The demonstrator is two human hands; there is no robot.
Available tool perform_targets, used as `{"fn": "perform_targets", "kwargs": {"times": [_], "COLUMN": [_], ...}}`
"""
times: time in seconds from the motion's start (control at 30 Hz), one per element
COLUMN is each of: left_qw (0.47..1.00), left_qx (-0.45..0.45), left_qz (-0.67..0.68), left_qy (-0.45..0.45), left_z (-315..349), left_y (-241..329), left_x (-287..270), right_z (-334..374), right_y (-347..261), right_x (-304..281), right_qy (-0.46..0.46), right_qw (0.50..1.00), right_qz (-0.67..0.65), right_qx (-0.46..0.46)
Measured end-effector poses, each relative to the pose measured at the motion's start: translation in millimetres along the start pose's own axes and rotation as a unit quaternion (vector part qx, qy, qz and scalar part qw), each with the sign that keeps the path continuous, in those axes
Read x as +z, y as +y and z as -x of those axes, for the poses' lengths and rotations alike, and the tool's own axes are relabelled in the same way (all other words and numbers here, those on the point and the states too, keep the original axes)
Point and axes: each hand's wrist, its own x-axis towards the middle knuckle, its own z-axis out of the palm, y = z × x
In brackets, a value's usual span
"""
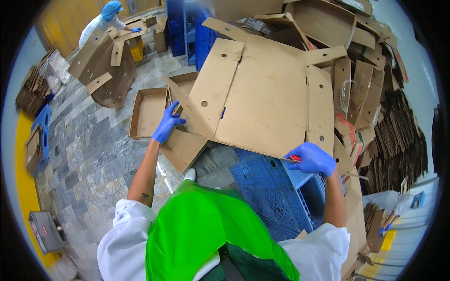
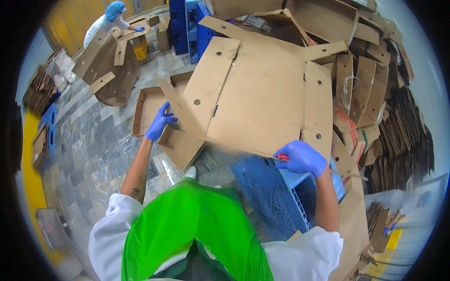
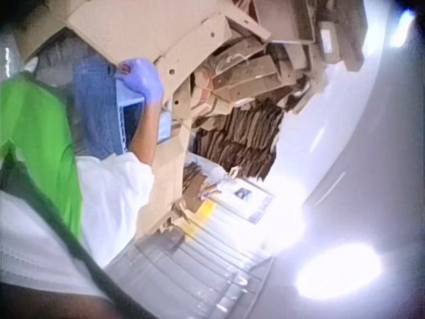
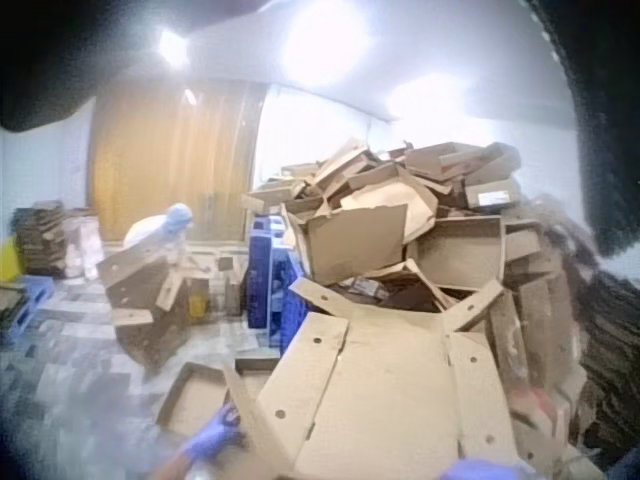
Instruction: The person assembles flat cardboard boxes by folding the flaps and inserting tabs into slots. They repeatedly pick up flat pieces, fold them into box shapes, and place them into blue plastic crates. The person wears blue gloves and a green apron while working in a warehouse environment.
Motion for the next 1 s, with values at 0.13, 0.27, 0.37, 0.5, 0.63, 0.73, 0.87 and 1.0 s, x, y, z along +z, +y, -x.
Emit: {"fn": "perform_targets", "kwargs": {"times": [0.13,0.27,0.37,0.5,0.63,0.73,0.87,1.0], "left_qw": [0.997,0.993,0.978,0.957,0.94,0.923,0.926,0.892], "left_qx": [-0.012,-0.009,-0.049,-0.06,-0.046,-0.019,0.025,-0.009], "left_qz": [0.072,0.093,0.16,0.245,0.28,0.326,0.348,0.423], "left_qy": [-0.026,-0.07,-0.127,-0.141,-0.188,-0.202,-0.146,-0.163], "left_z": [-28.7,-73.3,-93.7,-111.4,-132.3,-127.5,-62.6,8.3], "left_y": [10.6,-15.6,-5.0,-2.1,-17.9,-22.0,-39.1,-87.7], "left_x": [-20.9,-53.4,-50.7,-38.6,-58.7,-51.9,-76.2,-95.1], "right_z": [7.4,2.1,0.5,3.8,2.7,9.5,4.3,-20.6], "right_y": [-1.9,-6.8,-4.8,-5.0,1.4,10.5,8.2,34.0], "right_x": [1.4,-8.0,-5.0,-2.5,1.8,8.1,-10.7,-16.6], "right_qy": [-0.008,-0.021,-0.024,-0.019,0.001,0.026,0.025,0.056], "right_qw": [0.997,0.993,0.99,0.986,0.982,0.978,0.964,0.955], "right_qz": [-0.064,-0.095,-0.112,-0.133,-0.167,-0.19,-0.215,-0.226], "right_qx": [0.042,0.074,0.08,0.1,0.086,0.088,0.157,0.185]}}
